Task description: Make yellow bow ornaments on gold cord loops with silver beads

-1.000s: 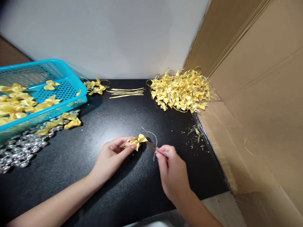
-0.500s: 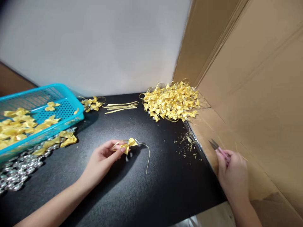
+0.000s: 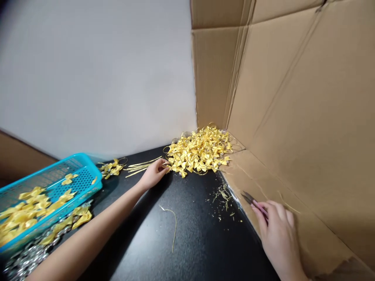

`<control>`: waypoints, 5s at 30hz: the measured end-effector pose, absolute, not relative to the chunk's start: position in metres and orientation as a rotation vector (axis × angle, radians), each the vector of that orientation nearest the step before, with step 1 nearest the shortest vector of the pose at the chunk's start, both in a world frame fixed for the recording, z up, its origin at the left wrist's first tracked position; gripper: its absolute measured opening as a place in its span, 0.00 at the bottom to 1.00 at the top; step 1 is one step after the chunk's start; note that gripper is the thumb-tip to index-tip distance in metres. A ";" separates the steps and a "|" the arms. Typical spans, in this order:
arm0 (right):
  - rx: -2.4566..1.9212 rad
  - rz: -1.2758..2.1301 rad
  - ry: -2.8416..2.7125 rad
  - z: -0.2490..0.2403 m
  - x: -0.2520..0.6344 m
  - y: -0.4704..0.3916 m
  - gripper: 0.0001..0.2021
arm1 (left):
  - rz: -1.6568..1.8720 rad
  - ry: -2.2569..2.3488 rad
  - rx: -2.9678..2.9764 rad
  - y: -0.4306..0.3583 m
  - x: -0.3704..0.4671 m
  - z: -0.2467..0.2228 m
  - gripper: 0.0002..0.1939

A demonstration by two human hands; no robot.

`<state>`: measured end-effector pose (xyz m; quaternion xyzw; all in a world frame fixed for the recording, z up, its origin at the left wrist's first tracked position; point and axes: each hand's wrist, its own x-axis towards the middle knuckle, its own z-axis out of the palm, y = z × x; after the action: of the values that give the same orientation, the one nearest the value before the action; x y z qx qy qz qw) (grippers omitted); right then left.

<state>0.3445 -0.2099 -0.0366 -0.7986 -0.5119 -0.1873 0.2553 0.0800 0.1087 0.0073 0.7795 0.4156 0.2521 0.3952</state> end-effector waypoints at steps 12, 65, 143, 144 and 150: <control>-2.116 -0.483 -1.392 -0.043 0.343 -0.210 0.24 | 0.503 1.024 1.969 0.125 0.077 0.013 0.10; -0.811 -0.442 -1.627 0.138 0.209 -0.035 0.10 | 1.215 0.201 1.644 0.040 0.078 0.125 0.03; -2.131 0.858 -2.559 0.081 0.167 -0.020 0.14 | 1.031 1.104 2.485 0.001 -0.018 -0.010 0.07; -2.138 0.868 -2.571 0.082 0.168 -0.021 0.15 | 1.033 1.108 2.488 0.001 -0.018 -0.010 0.07; -2.153 0.915 -2.541 0.088 0.195 -0.020 0.15 | 0.955 1.130 2.533 -0.001 -0.017 -0.008 0.08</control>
<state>0.1947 -0.0199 0.0881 -0.6157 -0.7267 0.2617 -0.1557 -0.0174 -0.0007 -0.0081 0.8589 0.3830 0.3239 0.1037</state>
